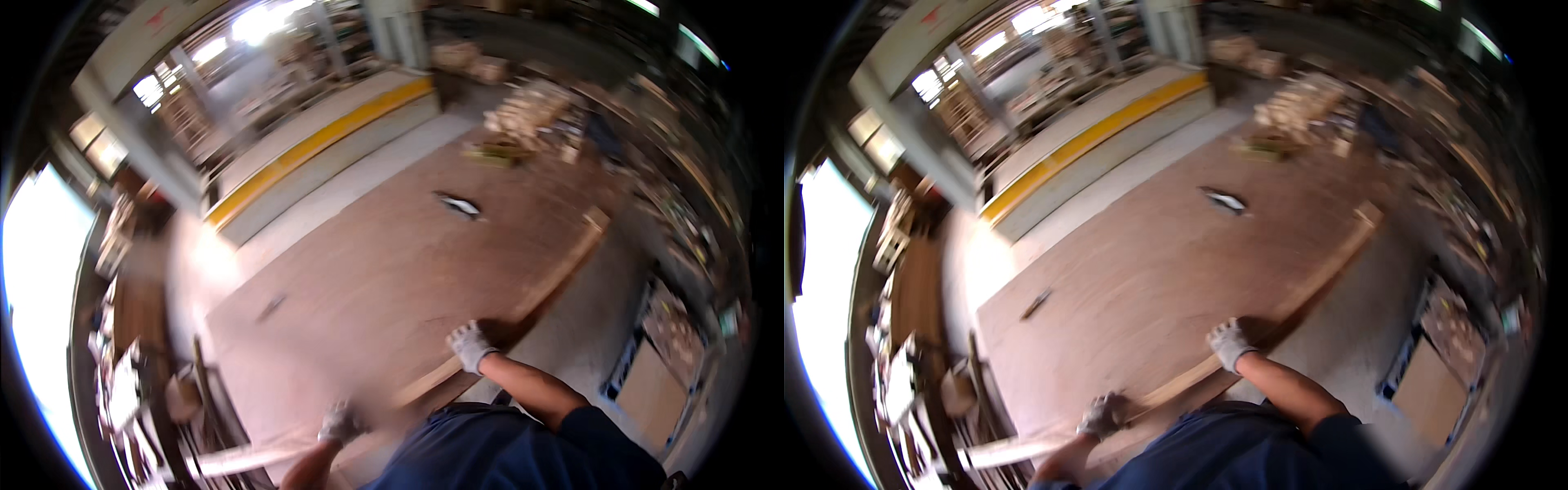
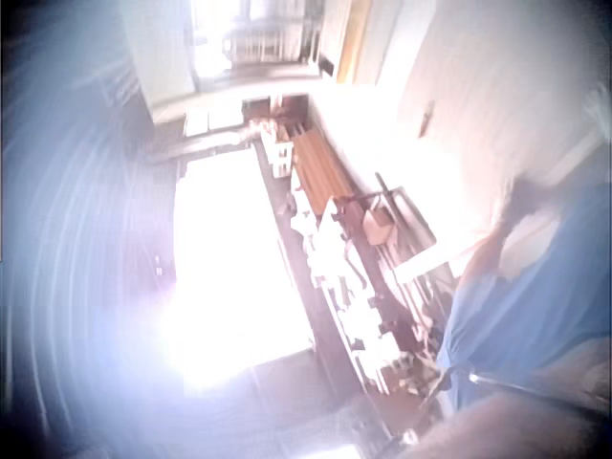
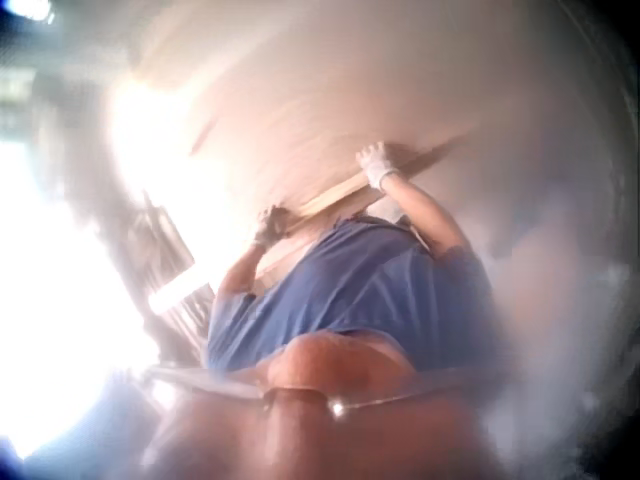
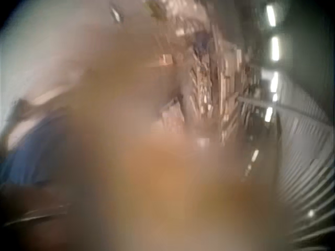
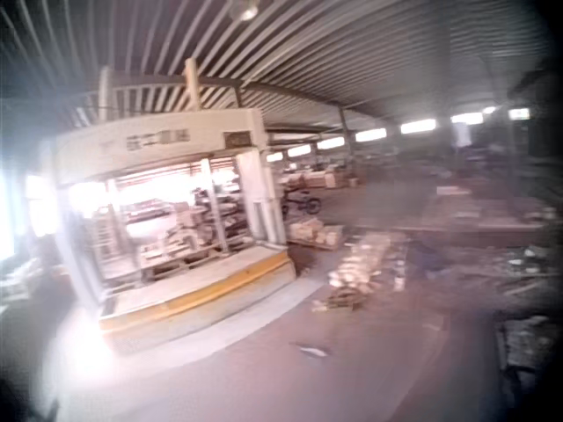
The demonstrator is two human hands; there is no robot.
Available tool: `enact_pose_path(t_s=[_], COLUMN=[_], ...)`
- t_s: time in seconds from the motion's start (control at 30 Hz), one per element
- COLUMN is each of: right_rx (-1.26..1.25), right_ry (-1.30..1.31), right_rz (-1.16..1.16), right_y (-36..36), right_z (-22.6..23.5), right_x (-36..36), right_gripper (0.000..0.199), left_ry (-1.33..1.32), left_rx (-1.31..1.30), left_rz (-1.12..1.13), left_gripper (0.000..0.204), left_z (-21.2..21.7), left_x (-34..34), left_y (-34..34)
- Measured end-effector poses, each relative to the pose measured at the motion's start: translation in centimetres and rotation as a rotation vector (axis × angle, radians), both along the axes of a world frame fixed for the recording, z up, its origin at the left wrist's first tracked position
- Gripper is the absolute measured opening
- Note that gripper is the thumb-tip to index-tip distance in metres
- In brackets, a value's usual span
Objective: The person uses a nail gun to fasten small wooden blocks to the ends of long planks. They then carry the planks to a workbench and assemble them into a rectangular frame structure, adding cross supports and additional planks to form a larger assembly.
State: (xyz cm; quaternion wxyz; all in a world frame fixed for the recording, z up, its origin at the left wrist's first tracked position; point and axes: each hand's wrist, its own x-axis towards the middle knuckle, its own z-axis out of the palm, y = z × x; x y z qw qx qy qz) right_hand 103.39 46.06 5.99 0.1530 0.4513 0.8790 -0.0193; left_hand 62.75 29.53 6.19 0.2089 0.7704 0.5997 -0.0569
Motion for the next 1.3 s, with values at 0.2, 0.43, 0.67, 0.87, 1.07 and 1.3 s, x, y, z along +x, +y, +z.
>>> enact_pose_path(t_s=[0.2,0.43,0.67,0.87,1.07,1.3], right_rx=[0.185,0.130,0.061,0.005,-0.029,-0.054], right_ry=[0.130,0.076,0.051,-0.005,-0.022,-0.123], right_rz=[-0.074,-0.244,-0.324,-0.378,-0.409,-0.455], right_y=[-1.8,-2.4,-1.5,-0.8,-0.8,1.8], right_z=[-3.0,-4.6,-1.7,0.5,1.4,-0.6], right_x=[4.1,14.5,26.0,34.7,42.3,49.1], right_gripper=[0.021,0.025,0.028,0.029,0.029,0.042], left_ry=[0.002,0.093,0.154,0.153,0.133,0.149], left_rx=[-0.021,0.083,-0.035,-0.039,-0.110,-0.201], left_rz=[0.079,-0.163,-0.155,-0.220,-0.256,-0.288], left_gripper=[0.077,0.096,0.110,0.110,0.111,0.113], left_z=[1.6,-2.5,1.1,2.2,2.4,3.2], left_x=[5.6,12.0,24.3,33.4,40.9,48.2], left_y=[-1.1,3.9,10.0,13.2,15.7,20.8])
